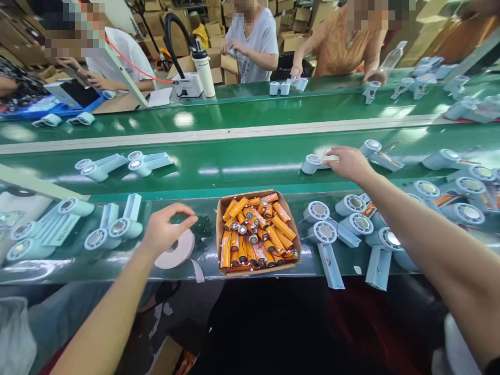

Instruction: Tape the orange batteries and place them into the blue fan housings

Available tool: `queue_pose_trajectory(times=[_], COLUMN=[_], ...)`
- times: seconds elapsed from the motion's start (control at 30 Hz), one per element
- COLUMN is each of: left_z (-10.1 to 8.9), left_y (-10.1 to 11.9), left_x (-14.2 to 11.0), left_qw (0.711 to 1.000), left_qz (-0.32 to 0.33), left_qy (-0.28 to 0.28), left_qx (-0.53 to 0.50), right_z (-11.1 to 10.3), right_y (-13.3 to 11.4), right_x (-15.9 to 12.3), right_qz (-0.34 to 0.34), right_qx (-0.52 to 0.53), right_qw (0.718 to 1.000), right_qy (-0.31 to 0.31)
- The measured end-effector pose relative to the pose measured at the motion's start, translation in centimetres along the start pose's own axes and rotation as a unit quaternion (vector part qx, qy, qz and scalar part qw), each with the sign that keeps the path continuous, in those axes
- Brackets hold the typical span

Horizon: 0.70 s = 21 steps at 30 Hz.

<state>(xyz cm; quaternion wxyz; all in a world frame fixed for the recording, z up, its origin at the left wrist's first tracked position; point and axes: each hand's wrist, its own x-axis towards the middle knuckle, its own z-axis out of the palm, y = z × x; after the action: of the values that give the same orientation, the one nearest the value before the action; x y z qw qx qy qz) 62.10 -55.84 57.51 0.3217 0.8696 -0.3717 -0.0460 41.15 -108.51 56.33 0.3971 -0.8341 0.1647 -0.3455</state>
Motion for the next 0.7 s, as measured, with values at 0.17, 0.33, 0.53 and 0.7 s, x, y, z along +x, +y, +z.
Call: queue_pose_trajectory(times=[0.17, 0.33, 0.53, 0.7], left_z=[-3.6, -2.5, -2.6, -2.9], left_y=[-7.8, -4.6, 2.8, 2.8], left_x=[-8.5, -10.7, -9.5, -9.0], left_qw=[0.974, 0.962, 0.911, 0.955], left_qz=[0.048, 0.166, 0.281, -0.037], left_qy=[-0.126, 0.006, 0.232, 0.29], left_qx=[0.179, 0.217, 0.19, 0.046], right_z=[1.2, 7.2, 15.0, 16.6], right_y=[-4.4, -15.1, -23.5, -24.7], right_x=[-2.5, -7.8, -13.6, -15.7], right_qz=[-0.072, -0.033, 0.064, -0.108], right_qx=[-0.044, -0.034, 0.213, 0.214], right_qw=[0.995, 0.972, 0.811, 0.723], right_qy=[-0.059, -0.228, -0.542, -0.648])
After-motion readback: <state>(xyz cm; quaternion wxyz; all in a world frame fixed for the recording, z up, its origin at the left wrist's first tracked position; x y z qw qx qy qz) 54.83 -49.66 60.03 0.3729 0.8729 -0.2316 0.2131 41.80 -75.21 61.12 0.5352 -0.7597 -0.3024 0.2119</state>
